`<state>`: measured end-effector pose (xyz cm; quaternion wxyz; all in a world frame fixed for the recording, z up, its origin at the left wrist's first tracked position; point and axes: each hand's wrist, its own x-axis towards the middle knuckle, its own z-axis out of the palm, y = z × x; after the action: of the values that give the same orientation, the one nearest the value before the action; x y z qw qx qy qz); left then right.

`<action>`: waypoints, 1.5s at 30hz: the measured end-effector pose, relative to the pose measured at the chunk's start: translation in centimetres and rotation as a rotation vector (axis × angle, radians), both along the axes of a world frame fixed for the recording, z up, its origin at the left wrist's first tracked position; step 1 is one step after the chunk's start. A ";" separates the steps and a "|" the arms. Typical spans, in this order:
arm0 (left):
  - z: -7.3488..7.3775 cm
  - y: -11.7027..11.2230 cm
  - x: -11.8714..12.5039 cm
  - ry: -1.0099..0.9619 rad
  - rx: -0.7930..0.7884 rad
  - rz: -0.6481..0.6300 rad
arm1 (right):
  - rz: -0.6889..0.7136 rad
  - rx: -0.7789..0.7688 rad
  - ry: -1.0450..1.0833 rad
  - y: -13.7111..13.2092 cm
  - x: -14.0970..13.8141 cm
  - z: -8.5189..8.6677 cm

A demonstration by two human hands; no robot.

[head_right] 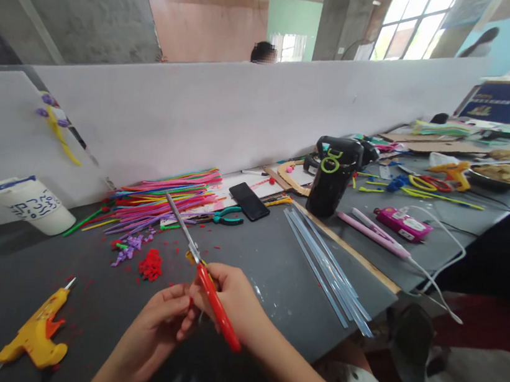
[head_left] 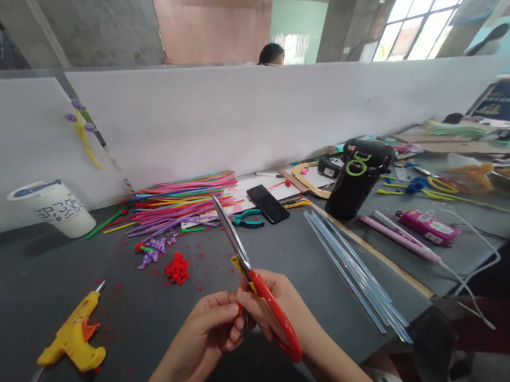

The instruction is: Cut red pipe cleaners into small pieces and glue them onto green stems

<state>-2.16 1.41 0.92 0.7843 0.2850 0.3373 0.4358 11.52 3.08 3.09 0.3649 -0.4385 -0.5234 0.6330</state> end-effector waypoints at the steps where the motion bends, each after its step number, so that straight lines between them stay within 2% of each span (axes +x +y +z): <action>1: 0.1 0.0 0.0 0.055 0.018 0.052 | -0.008 0.011 -0.034 0.1 0.1 0.2; 3: 0.1 0.0 -0.1 0.165 0.076 0.147 | -0.018 0.047 -0.111 0.2 0.2 0.6; 5: -0.1 0.0 -0.2 0.245 0.138 0.188 | -0.012 0.088 -0.158 0.4 0.4 1.0; 11: -0.7 0.3 -0.1 0.331 0.187 0.174 | 0.036 0.122 -0.147 0.6 0.5 1.5; 17: -0.8 0.4 0.0 0.350 0.199 0.172 | 0.046 0.153 -0.202 0.8 0.4 1.2; 20: -0.8 0.4 -0.1 0.358 0.215 0.164 | 0.048 0.203 -0.259 0.9 0.4 0.8; 23: -0.5 0.3 -0.1 0.327 0.184 0.221 | 0.019 0.299 -0.332 0.7 0.8 0.3; 27: 0.1 0.3 -0.1 0.241 0.101 0.344 | -0.037 0.445 -0.598 -0.5 1.9 -0.8; 33: 0.1 0.2 0.0 0.187 0.086 0.486 | -0.013 0.513 -0.908 -3.0 3.1 -3.2; 37: -0.1 0.2 -0.1 0.183 0.139 0.539 | 0.004 0.562 -0.989 -3.8 3.0 -4.1; 45: -0.1 0.1 0.0 0.225 0.202 0.587 | 0.016 0.610 -1.044 -4.4 2.4 -4.9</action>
<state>-2.18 1.55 0.86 0.5507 0.2981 0.4446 0.6404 13.93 -1.28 -1.84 0.1643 -0.5626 -0.7947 0.1582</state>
